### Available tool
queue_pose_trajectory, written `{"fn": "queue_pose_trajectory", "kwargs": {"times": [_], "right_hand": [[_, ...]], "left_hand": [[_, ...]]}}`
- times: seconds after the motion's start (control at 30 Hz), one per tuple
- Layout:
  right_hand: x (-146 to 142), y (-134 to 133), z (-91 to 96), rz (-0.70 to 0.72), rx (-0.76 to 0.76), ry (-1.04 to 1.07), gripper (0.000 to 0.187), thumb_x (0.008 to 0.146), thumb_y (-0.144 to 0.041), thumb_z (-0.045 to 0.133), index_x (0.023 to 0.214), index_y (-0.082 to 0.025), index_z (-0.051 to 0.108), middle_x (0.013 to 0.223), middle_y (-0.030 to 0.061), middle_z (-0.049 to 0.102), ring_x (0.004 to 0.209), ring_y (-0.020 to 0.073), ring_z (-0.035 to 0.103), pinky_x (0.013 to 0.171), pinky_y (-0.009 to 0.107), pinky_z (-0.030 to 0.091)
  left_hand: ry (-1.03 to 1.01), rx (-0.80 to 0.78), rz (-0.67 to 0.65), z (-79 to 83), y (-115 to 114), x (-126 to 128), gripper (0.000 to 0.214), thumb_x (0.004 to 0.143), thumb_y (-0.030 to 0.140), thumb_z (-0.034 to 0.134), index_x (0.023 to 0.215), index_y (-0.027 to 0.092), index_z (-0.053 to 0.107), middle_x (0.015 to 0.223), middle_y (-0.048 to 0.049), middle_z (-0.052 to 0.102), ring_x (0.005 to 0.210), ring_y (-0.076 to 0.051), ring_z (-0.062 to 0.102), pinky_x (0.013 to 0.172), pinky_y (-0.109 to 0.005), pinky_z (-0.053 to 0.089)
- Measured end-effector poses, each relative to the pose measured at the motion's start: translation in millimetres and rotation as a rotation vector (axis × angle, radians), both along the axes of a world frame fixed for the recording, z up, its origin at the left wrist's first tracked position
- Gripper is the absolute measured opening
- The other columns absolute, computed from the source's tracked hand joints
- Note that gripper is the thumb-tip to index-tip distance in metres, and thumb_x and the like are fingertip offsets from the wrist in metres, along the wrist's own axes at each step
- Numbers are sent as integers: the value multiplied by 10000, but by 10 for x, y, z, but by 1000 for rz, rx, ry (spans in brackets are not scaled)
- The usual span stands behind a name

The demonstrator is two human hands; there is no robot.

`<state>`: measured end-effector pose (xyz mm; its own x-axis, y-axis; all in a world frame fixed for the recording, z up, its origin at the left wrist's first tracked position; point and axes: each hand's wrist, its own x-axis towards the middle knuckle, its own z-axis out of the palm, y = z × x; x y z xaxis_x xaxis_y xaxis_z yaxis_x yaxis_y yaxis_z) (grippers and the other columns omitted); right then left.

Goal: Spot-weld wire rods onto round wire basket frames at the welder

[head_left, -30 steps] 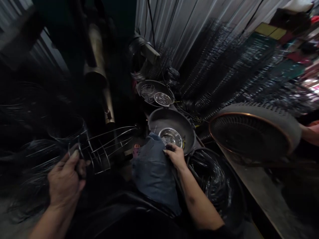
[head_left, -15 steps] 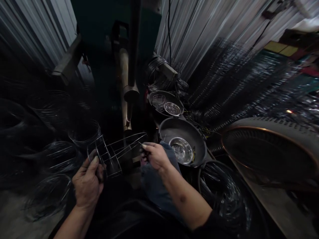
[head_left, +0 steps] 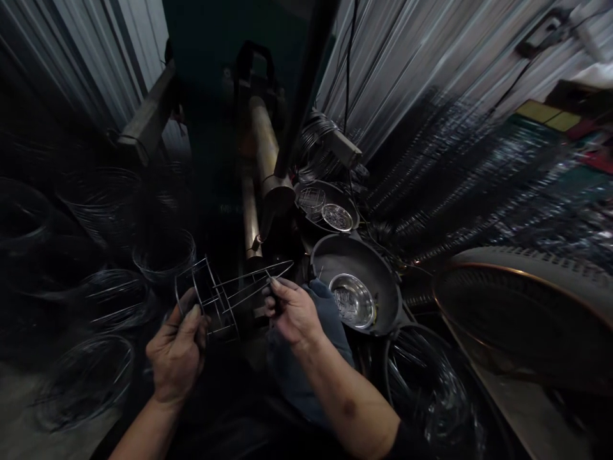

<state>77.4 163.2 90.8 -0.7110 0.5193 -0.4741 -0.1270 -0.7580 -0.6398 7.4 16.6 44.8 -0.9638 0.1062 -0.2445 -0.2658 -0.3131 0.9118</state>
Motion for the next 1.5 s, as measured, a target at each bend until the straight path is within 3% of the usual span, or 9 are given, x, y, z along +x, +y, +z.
{"fn": "queue_pose_trajectory", "kwargs": {"times": [0.13, 0.37, 0.53, 0.93, 1.3, 1.4, 1.5], "right_hand": [[-107, 11, -57, -36, 6, 41, 246, 509, -183, 822, 646, -127, 626, 543, 10, 619, 426, 55, 442, 396, 179, 279], [-247, 6, -76, -89, 31, 85, 303, 452, -180, 847, 637, -140, 610, 519, -18, 595, 410, 51, 425, 401, 182, 262], [-344, 41, -58, -128, 55, 95, 258, 516, -162, 821, 666, -141, 613, 515, -36, 569, 408, 38, 398, 409, 180, 257], [-531, 130, 21, -172, 67, 97, 150, 622, -115, 741, 672, -141, 602, 530, -28, 565, 422, 45, 382, 406, 182, 255], [-520, 102, 65, -122, 94, 107, 116, 691, -143, 717, 698, -137, 602, 574, -16, 583, 430, 37, 384, 410, 177, 275], [-439, 156, 63, -69, 258, 5, 156, 677, -234, 737, 699, -147, 610, 570, -15, 586, 431, 58, 407, 408, 200, 304], [-317, 331, 39, -188, 721, -137, 164, 680, -290, 732, 751, -155, 670, 655, 1, 617, 549, 99, 505, 522, 244, 433]], "left_hand": [[-26, 4, 2, -7, 10, -32, 487, 702, 353, 749, 1161, 215, 665, 471, 69, 450, 438, -54, 419, 423, -143, 340], [-4, 52, 20, -15, 36, -116, 452, 694, 331, 744, 1120, 194, 681, 466, 79, 437, 413, -45, 377, 423, -152, 358], [13, 20, -22, 57, 98, -190, 439, 715, 361, 733, 1119, 199, 682, 449, 73, 418, 444, -74, 450, 426, -165, 363], [15, -23, -33, 278, 194, -303, 439, 716, 391, 735, 1106, 195, 688, 428, 77, 407, 379, -58, 363, 366, -169, 316], [13, -56, -27, 348, 185, -332, 409, 712, 362, 729, 1082, 190, 699, 431, 75, 426, 371, -41, 350, 370, -149, 325], [-3, -18, -26, 327, 176, -360, 427, 694, 361, 740, 1076, 174, 695, 429, 78, 419, 355, -46, 340, 338, -152, 285], [20, -12, -11, 337, 166, -402, 425, 669, 363, 758, 1037, 156, 705, 434, 72, 435, 357, -45, 344, 338, -155, 291]]}}
